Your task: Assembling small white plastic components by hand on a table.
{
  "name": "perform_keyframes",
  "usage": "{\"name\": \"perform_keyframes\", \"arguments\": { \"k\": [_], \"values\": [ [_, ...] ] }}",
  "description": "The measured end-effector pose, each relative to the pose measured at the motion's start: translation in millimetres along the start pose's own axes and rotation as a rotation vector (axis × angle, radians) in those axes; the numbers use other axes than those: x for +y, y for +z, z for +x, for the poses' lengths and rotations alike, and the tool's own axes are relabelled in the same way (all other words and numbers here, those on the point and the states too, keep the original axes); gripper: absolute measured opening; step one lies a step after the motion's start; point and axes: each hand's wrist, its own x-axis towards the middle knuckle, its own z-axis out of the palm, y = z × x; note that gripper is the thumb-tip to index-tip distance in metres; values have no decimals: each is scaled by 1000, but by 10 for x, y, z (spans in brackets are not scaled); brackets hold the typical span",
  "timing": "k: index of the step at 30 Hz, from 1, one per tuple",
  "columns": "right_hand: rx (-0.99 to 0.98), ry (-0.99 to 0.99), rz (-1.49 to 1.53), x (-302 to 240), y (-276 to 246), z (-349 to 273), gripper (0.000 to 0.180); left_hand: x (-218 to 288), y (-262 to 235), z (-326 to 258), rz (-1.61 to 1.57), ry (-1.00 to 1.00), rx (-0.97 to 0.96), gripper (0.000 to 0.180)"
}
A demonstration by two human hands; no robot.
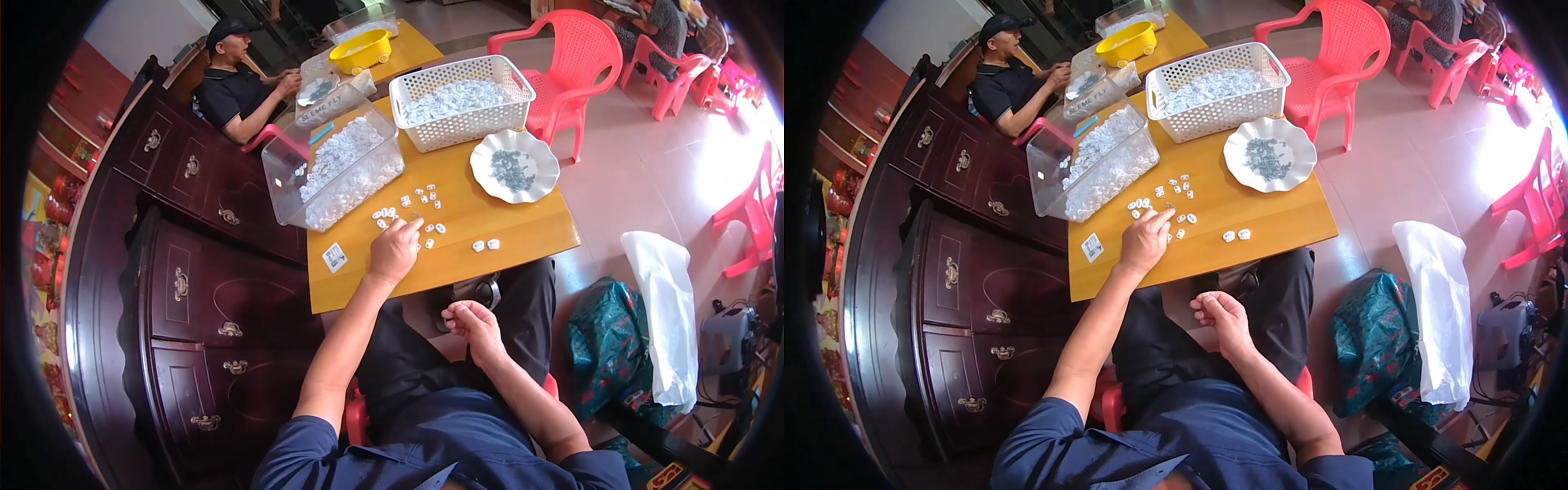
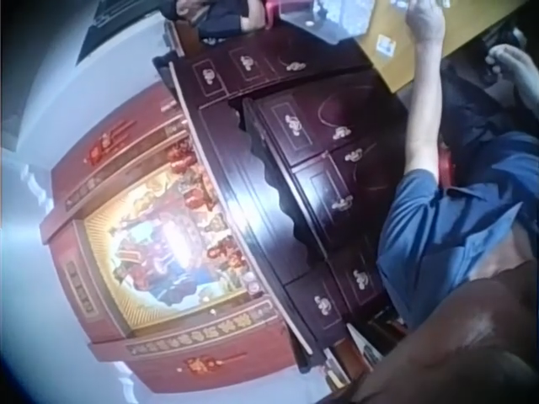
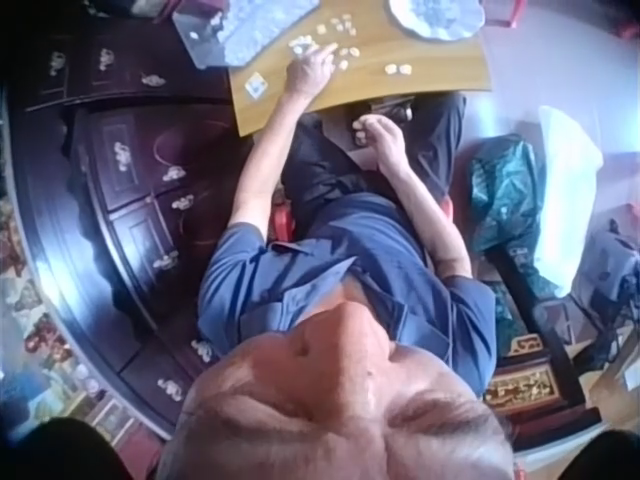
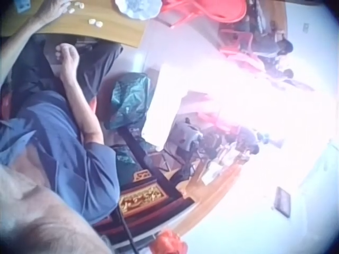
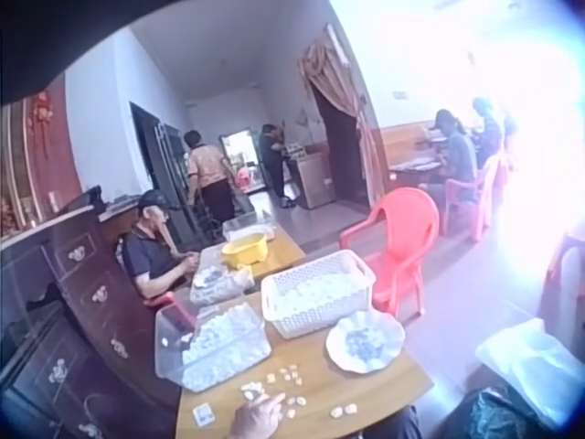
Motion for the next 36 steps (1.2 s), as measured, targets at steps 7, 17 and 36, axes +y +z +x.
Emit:
{"name": "perform_keyframes", "arguments": {
  "k": [7,17,36],
  "values": [
    [9,1,-25,-2,-2,7,17,-40,10,6,-42,-9,-1,19],
    [-2,-10,-25,23,-24,2,18,-37,96,517,-9,17,42,6],
    [-2,-17,-42,11,-53,36,18,-31,210,1204,337,106,-478,14]
  ]
}}
